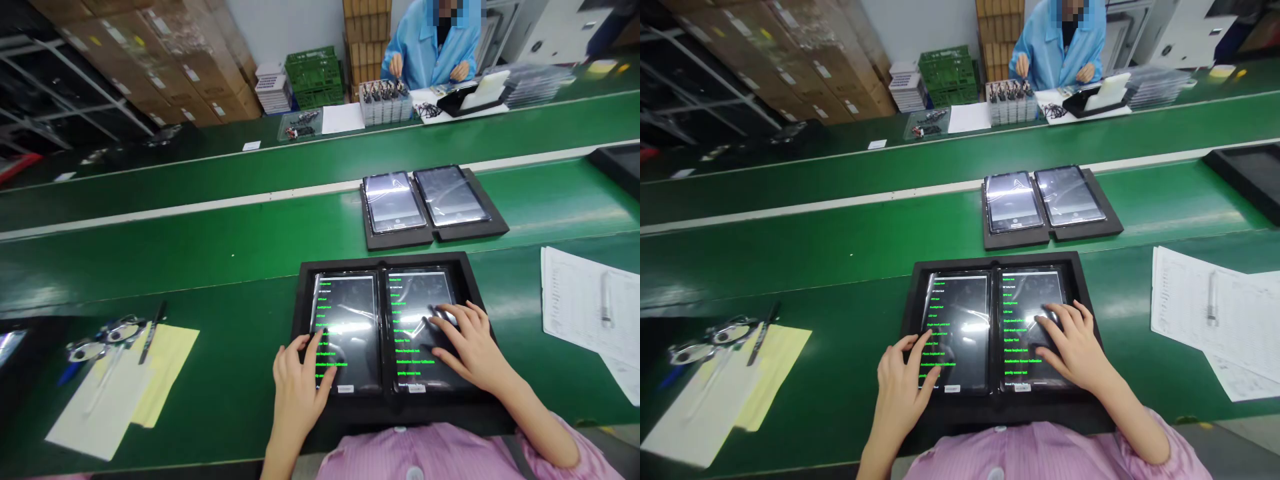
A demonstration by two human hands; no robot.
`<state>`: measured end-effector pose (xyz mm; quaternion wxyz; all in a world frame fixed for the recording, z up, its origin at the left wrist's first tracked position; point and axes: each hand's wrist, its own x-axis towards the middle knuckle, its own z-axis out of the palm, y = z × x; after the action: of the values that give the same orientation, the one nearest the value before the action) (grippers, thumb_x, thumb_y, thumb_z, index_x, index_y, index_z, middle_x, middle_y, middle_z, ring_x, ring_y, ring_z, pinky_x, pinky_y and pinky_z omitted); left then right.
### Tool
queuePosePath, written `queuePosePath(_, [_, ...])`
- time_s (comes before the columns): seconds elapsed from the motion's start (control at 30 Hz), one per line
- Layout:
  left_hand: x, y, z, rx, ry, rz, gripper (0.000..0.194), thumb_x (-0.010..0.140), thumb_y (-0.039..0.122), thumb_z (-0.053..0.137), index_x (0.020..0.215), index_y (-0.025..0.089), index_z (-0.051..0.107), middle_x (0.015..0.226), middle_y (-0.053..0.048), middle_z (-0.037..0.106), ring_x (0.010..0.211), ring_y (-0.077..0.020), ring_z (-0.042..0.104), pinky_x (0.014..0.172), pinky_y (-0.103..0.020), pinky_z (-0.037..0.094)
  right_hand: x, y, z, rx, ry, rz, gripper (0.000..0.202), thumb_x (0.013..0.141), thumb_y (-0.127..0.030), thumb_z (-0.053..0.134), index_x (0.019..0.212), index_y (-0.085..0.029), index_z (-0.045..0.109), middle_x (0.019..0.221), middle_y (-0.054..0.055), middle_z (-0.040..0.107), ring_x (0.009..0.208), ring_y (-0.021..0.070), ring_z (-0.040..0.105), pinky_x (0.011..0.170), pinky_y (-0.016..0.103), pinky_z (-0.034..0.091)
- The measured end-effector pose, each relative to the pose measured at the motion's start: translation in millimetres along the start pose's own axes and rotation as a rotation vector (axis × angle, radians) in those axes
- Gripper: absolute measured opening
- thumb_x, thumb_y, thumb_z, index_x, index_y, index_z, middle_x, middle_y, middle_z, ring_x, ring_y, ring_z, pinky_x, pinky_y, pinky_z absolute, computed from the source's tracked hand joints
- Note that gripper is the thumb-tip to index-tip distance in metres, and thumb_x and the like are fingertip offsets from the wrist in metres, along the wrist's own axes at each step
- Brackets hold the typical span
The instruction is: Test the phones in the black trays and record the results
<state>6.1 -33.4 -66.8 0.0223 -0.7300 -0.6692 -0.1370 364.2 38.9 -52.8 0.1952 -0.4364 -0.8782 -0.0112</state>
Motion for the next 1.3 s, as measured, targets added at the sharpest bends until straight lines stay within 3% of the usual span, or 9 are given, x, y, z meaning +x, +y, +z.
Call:
queuePosePath(0.13, [8.6,4.0,-1.0,-0.004,-0.005,-0.034,0.055,0.099,0.051,0.039,0.138,0.015,0.051,0.117,-0.016,0.049,0.100,-0.0280,0.051,0.084,-0.045,0.050,1.4,-1.7,3.7,-0.011,-0.097,0.005,0.051,0.102,-0.058,0.040,0.128,-0.020,0.063,0.130,0.017,0.052,0.116,0.0324,0.048,0.109,0.057,0.025])
queuePosePath(0.37, [11.0,3.5,-2.1,0.059,-0.005,0.001,0.056,0.099,0.052,0.036,0.139,0.016,0.053,0.112,-0.015,0.048,0.097,-0.0285,0.049,0.081,-0.045,0.051,2.2,-1.1,3.5,-0.018,-0.110,-0.041,0.059,0.095,-0.069,0.048,0.140,-0.031,0.057,0.135,0.018,0.048,0.119,0.0358,0.045,0.107,0.060,0.022])
queuePosePath(0.7, [11.2,0.6,1.7,0.061,0.016,-0.052,0.058,0.098,0.052,0.039,0.140,0.011,0.048,0.113,-0.017,0.051,0.100,-0.0301,0.052,0.084,-0.047,0.049,-1.1,0.5,4.7,-0.026,-0.053,-0.044,0.064,0.098,-0.067,0.042,0.141,-0.020,0.053,0.133,0.019,0.050,0.120,0.0346,0.045,0.109,0.059,0.021])
queuePosePath(0.8, [34.2,-3.3,-6.6,0.038,-0.032,0.038,0.046,0.099,0.048,0.042,0.130,0.015,0.055,0.114,-0.015,0.055,0.106,-0.0300,0.055,0.098,-0.056,0.041,7.3,10.2,0.5,0.012,-0.045,-0.018,0.054,0.103,-0.058,0.035,0.133,-0.018,0.057,0.124,0.016,0.056,0.113,0.0309,0.050,0.108,0.055,0.023])
queuePosePath(0.87, [63.1,-1.8,-11.8,-0.016,-0.134,0.192,0.035,0.099,0.043,0.044,0.120,0.019,0.058,0.114,-0.012,0.059,0.108,-0.0278,0.056,0.104,-0.057,0.037,21.2,22.7,-1.0,0.029,-0.098,-0.014,0.045,0.104,-0.051,0.039,0.128,-0.018,0.059,0.116,0.014,0.060,0.105,0.0285,0.053,0.105,0.052,0.028])
queuePosePath(0.97, [113.7,12.1,-8.7,-0.090,-0.286,0.385,0.022,0.098,0.035,0.050,0.108,0.019,0.059,0.111,-0.008,0.064,0.104,-0.0242,0.059,0.096,-0.044,0.046,48.0,44.0,2.5,0.030,-0.123,0.005,0.038,0.102,-0.043,0.048,0.126,-0.017,0.059,0.116,0.014,0.063,0.104,0.0284,0.054,0.100,0.048,0.033])
queuePosePath(1.07, [147.5,33.5,7.2,-0.087,-0.269,0.405,0.021,0.094,0.033,0.056,0.106,0.016,0.059,0.120,-0.013,0.064,0.114,-0.0285,0.056,0.094,-0.043,0.047,66.7,57.3,11.6,0.039,-0.079,0.044,0.035,0.101,-0.038,0.052,0.127,-0.016,0.058,0.122,0.014,0.063,0.109,0.0297,0.053,0.097,0.046,0.034])
queuePosePath(1.17, [153.3,44.6,21.4,-0.115,-0.180,0.421,0.024,0.092,0.035,0.057,0.107,0.015,0.060,0.121,-0.015,0.064,0.120,-0.0313,0.053,0.101,-0.048,0.042,69.6,60.0,18.5,0.078,-0.076,0.063,0.029,0.100,-0.036,0.053,0.121,-0.016,0.059,0.117,0.013,0.067,0.105,0.0284,0.056,0.094,0.045,0.035])
queuePosePath(1.3, [143.4,37.5,24.1,-0.205,-0.168,0.400,0.021,0.093,0.038,0.052,0.094,0.018,0.059,0.094,-0.009,0.066,0.095,-0.0255,0.059,0.088,-0.043,0.046,63.8,57.6,18.0,0.184,-0.127,0.016,0.021,0.100,-0.034,0.056,0.111,-0.017,0.062,0.104,0.010,0.069,0.093,0.0236,0.059,0.086,0.038,0.038])
